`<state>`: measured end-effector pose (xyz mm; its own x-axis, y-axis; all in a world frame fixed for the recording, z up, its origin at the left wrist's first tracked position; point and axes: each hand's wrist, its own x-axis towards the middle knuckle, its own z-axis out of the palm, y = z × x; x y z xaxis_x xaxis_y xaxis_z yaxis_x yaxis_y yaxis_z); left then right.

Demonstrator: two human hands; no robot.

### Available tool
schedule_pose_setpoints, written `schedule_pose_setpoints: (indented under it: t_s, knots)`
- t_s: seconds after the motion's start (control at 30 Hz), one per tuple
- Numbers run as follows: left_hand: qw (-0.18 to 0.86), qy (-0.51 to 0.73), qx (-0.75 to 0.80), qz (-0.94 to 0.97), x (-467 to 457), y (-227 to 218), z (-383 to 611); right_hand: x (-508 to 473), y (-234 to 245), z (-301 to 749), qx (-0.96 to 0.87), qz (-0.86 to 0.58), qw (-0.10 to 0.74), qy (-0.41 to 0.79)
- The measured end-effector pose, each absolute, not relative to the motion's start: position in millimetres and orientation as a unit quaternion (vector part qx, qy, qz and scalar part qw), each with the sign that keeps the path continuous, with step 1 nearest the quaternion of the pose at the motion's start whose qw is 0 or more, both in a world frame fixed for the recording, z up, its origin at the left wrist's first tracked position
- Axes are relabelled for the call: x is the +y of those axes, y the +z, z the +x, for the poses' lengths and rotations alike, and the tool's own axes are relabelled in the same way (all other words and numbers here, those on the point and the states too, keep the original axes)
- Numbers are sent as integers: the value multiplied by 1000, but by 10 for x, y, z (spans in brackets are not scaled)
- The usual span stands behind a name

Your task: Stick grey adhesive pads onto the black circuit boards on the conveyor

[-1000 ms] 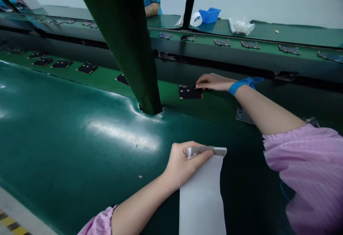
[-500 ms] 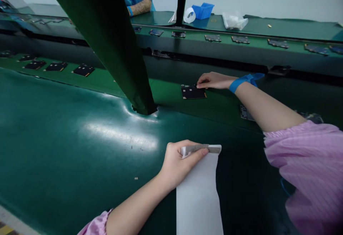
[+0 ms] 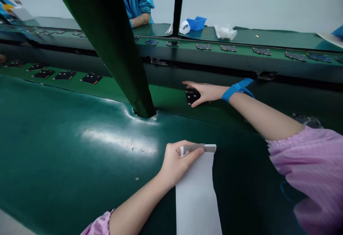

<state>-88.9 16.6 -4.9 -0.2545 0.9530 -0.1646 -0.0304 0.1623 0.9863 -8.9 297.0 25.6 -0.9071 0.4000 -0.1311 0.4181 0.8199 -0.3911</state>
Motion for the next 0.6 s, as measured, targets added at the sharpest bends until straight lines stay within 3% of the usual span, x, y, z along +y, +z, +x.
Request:
schedule_pose_setpoints:
  t_s: [0.13, 0.37, 0.53, 0.6]
  knots:
    - [469, 520, 599, 388, 169, -43, -884, 2858, 303, -94, 954, 209, 28, -215]
    - [464, 521, 605, 383, 170, -44, -881, 2671, 364, 539, 894, 274, -207, -289]
    - [463, 522, 606, 382, 166, -29, -878, 2449, 139, 1038, 894, 355, -129, -241]
    - [460, 524, 606, 383, 161, -36, -880, 2183, 154, 1056, 899, 345, -136, -231]
